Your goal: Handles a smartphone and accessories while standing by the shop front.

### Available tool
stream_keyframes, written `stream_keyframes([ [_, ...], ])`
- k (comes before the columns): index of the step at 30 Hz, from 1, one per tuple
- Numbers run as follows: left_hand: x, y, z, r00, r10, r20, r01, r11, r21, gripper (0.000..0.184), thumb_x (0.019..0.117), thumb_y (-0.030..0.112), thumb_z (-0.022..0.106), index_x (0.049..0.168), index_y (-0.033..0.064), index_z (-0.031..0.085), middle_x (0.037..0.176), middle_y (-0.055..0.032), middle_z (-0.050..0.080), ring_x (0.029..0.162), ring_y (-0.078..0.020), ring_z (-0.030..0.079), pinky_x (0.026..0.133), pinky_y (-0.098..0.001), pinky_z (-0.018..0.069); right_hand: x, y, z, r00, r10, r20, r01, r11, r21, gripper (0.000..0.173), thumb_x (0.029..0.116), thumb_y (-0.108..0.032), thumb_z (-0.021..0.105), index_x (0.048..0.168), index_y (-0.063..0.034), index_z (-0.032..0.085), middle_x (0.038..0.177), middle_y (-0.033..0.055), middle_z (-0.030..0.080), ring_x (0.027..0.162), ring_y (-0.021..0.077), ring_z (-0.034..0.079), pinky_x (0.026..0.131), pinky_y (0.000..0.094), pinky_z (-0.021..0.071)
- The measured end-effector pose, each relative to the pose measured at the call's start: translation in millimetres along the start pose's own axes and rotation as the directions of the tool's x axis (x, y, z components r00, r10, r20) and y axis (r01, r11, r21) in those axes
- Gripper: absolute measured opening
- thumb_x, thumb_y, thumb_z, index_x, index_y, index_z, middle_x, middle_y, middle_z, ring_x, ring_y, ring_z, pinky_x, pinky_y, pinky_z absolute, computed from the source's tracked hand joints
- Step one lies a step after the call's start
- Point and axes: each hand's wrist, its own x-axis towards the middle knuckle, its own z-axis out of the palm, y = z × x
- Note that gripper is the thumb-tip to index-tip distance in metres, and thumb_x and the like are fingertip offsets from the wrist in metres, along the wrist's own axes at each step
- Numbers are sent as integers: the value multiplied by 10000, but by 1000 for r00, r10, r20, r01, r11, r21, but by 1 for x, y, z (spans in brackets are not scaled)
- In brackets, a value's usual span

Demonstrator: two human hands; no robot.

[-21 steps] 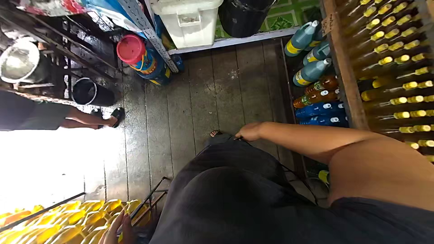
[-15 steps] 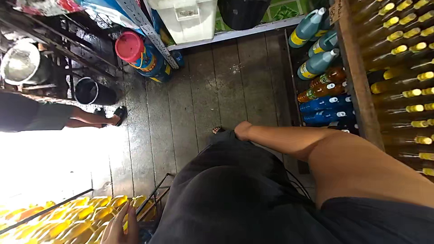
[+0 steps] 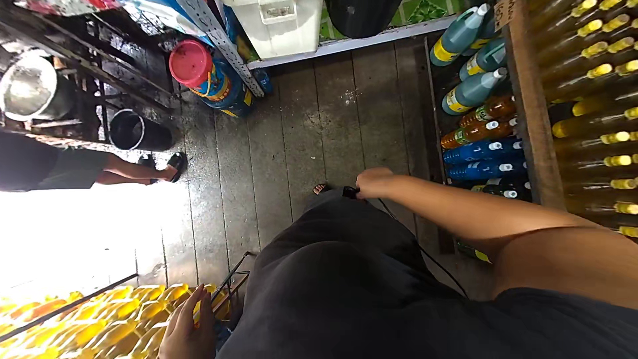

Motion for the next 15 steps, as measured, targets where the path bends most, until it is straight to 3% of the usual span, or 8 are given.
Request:
stream_keyframes([
  [2,4,0,6,1000,15,5,-15,1000,-13,226,988,144,645,1088,-27,754,979,-197,758,913,-331,741,837,-462,577,-8,15,-25,997,-52,50,54,998,-26,442,991,-439,667,968,-6,751,1011,206,715,1012,393,681,847,647,516],
  [5,13,4,11,999,26,32,-25,999,-32,229,985,148,643,1103,-13,755,992,-183,764,916,-324,744,819,-476,576,-18,40,-58,978,-200,56,200,980,7,433,1007,-398,672,915,20,739,883,184,694,883,343,671,817,583,516],
  [8,25,5,13,997,61,52,-57,996,-63,242,993,171,626,1113,2,750,1011,-159,763,923,-280,742,812,-456,580,-36,67,-88,936,-352,5,349,931,110,426,998,-337,703,797,39,703,731,147,633,719,262,608,717,500,493],
  [12,44,16,16,997,55,45,-50,993,-110,245,996,196,621,1124,39,759,1016,-148,761,913,-282,741,770,-481,579,-62,81,-125,821,-567,-61,553,764,333,326,1008,-275,675,783,-42,714,621,21,595,520,82,498,503,286,396],
  [15,61,32,19,996,38,84,-21,979,-202,253,998,208,620,1130,42,759,1029,-138,763,944,-277,741,807,-496,579,-73,63,-142,712,-686,-152,663,585,467,255,984,-202,634,777,-81,721,628,-30,611,486,12,479,448,187,359],
])
